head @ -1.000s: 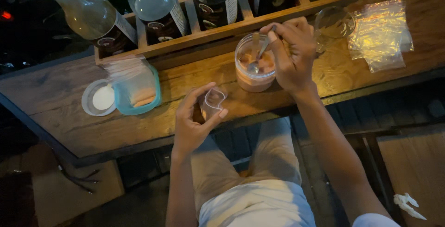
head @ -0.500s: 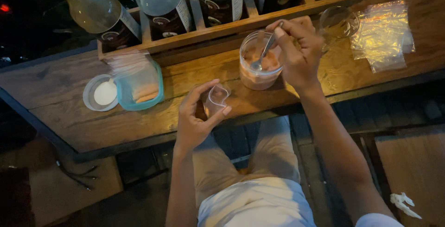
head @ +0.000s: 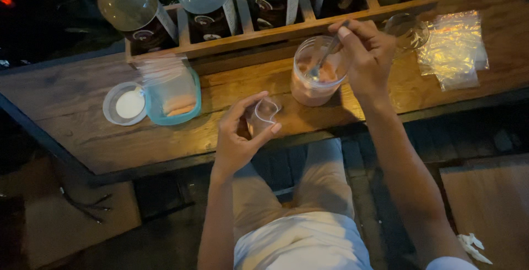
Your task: The person scoops a light-colored powder from a large container into several small plastic bags using a spoon.
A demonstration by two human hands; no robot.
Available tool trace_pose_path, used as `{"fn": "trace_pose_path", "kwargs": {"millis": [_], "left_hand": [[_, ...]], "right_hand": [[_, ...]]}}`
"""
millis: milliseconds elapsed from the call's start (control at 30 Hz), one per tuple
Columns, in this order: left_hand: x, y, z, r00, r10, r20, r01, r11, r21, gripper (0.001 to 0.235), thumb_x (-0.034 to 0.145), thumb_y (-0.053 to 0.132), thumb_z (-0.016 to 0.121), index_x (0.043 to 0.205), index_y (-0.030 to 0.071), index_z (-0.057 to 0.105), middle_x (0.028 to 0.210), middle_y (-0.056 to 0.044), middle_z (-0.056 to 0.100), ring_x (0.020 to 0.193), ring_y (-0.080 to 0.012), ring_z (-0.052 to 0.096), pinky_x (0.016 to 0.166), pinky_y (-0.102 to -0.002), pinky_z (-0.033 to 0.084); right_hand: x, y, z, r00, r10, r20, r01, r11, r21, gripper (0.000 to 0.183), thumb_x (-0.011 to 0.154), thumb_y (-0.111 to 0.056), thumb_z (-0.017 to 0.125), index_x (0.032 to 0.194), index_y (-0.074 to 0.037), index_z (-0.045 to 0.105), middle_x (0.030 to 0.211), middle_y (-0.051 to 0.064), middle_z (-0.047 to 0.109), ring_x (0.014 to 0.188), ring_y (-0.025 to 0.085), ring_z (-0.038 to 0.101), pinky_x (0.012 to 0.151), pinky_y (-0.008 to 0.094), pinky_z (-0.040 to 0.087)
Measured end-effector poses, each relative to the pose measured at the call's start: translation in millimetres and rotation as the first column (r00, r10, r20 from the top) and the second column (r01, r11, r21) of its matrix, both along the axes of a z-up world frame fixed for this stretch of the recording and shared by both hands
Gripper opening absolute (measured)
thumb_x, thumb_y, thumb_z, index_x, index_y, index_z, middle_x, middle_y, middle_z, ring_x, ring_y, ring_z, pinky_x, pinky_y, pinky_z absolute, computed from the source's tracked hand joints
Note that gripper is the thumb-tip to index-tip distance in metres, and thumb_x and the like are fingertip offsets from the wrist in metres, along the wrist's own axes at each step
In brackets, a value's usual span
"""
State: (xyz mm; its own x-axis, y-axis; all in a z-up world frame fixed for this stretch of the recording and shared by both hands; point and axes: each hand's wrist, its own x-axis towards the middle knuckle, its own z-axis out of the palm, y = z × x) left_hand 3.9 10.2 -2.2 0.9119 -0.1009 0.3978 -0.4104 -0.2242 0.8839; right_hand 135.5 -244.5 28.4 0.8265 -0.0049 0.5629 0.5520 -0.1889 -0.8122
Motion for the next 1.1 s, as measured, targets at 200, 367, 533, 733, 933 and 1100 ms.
{"fn": "trace_pose_path", "kwargs": {"millis": [200, 367, 533, 733, 933, 1100], "left_hand": [[-2.3, -0.9, 4.1, 0.999, 0.032, -0.011, -0.032, 0.999, -0.025, 0.057, 0.094, 0.025, 0.085, 0.144, 0.011, 0.062, 0.142, -0.011, 0.07, 0.126, -0.0216, 0.071, 0.103, -0.031, 0.06], [-1.5, 3.1, 2.2, 0.999, 0.006, 0.044, -0.005, 1.0, -0.023, 0.056, 0.096, 0.026, 0.084, 0.144, 0.011, 0.061, 0.142, -0.011, 0.07, 0.123, -0.0206, 0.071, 0.103, -0.03, 0.059], [-1.4, 1.8, 8.3, 1.0, 0.023, 0.019, -0.022, 0.999, -0.038, 0.053, 0.095, 0.026, 0.085, 0.141, 0.009, 0.064, 0.132, -0.01, 0.073, 0.112, -0.019, 0.074, 0.093, -0.028, 0.061], [-3.3, 5.3, 6.4, 0.998, 0.04, 0.041, -0.04, 0.999, 0.001, 0.054, 0.095, 0.028, 0.085, 0.141, 0.01, 0.064, 0.141, -0.011, 0.072, 0.122, -0.0214, 0.073, 0.1, -0.031, 0.061], [-2.9, 6.5, 4.4, 0.998, 0.045, 0.042, -0.043, 0.998, -0.042, 0.052, 0.094, 0.029, 0.085, 0.138, 0.01, 0.065, 0.131, -0.009, 0.073, 0.114, -0.02, 0.074, 0.098, -0.03, 0.061], [-5.3, 9.7, 5.4, 0.998, 0.043, 0.044, -0.04, 0.998, -0.054, 0.051, 0.095, 0.027, 0.084, 0.138, 0.009, 0.065, 0.131, -0.009, 0.072, 0.116, -0.0198, 0.072, 0.101, -0.029, 0.059]], "right_hand": [[7.7, -4.1, -3.0, 0.996, 0.008, -0.087, -0.002, 0.997, 0.073, 0.018, 0.112, -0.008, 0.065, 0.11, 0.001, 0.081, 0.091, 0.007, 0.071, 0.083, 0.016, 0.066, 0.079, 0.032, 0.055], [3.0, 3.6, 12.0, 0.991, -0.048, -0.124, 0.053, 0.998, 0.041, 0.021, 0.11, -0.01, 0.062, 0.113, -0.004, 0.082, 0.096, 0.005, 0.075, 0.086, 0.012, 0.066, 0.077, 0.025, 0.053], [7.9, 5.3, 18.6, 0.971, -0.103, -0.215, 0.123, 0.989, 0.084, 0.021, 0.107, -0.011, 0.064, 0.11, -0.007, 0.084, 0.096, 0.003, 0.076, 0.083, 0.011, 0.066, 0.075, 0.023, 0.054], [2.9, 8.4, 22.1, 0.983, -0.095, -0.158, 0.117, 0.984, 0.137, 0.019, 0.107, -0.009, 0.068, 0.115, -0.006, 0.084, 0.09, 0.006, 0.076, 0.075, 0.013, 0.069, 0.073, 0.022, 0.058], [-17.7, 18.8, 37.6, 0.985, -0.066, -0.157, 0.093, 0.981, 0.173, 0.018, 0.105, -0.008, 0.068, 0.115, -0.003, 0.082, 0.106, 0.01, 0.082, 0.079, 0.015, 0.073, 0.08, 0.024, 0.063], [-37.7, 26.5, 44.0, 0.993, -0.007, -0.116, 0.018, 0.996, 0.093, 0.019, 0.115, -0.005, 0.062, 0.121, 0.002, 0.078, 0.097, 0.014, 0.076, 0.086, 0.02, 0.075, 0.083, 0.03, 0.066]]}}
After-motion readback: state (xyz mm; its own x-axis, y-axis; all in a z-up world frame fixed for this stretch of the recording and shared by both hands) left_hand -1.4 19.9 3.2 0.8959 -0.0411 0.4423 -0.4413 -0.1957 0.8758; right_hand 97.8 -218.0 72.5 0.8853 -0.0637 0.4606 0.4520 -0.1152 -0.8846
